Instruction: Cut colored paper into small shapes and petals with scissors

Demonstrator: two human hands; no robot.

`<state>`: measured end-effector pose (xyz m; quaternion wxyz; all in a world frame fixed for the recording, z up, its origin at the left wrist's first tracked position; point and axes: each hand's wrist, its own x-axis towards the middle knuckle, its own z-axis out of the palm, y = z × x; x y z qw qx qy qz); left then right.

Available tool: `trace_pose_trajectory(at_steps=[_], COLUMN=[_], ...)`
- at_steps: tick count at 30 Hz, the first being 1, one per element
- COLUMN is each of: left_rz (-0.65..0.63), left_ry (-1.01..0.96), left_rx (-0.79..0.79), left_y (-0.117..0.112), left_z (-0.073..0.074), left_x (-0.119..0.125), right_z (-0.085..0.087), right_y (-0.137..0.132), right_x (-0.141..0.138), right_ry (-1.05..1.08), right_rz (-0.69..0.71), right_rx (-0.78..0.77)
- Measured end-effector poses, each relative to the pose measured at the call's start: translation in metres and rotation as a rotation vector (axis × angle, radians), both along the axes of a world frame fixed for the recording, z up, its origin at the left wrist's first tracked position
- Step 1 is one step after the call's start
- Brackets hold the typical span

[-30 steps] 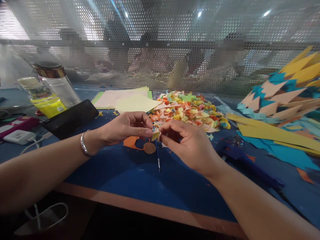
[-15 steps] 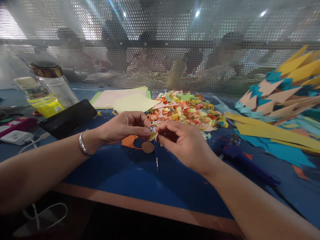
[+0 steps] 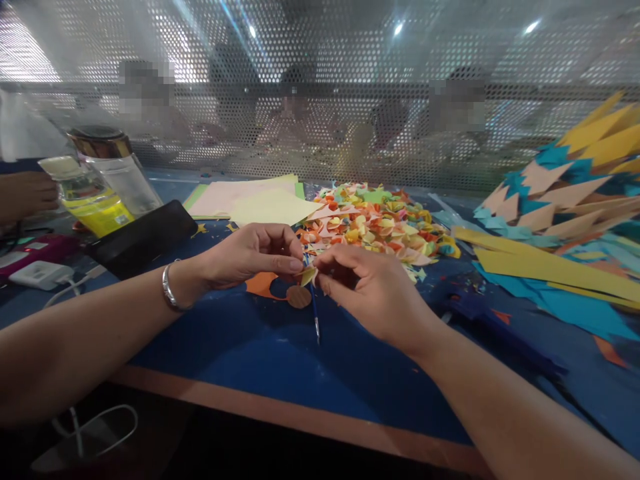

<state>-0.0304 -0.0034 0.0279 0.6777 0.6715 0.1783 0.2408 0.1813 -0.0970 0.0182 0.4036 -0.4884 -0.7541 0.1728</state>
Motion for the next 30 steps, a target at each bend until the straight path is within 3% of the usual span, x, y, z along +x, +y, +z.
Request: trace_pose_trajectory(at_steps=[30], left_rz=[-0.026], left_ry=[-0.001], left_rx=[0.034], left_y=[-0.0006], left_z=[0.0059], left_x=[-0.002], right_z=[-0.001], right_y=[-0.0004], right_x=[0.0003], right_ry=[-0.013], right_rz=[-0.002], right_rx=[0.027])
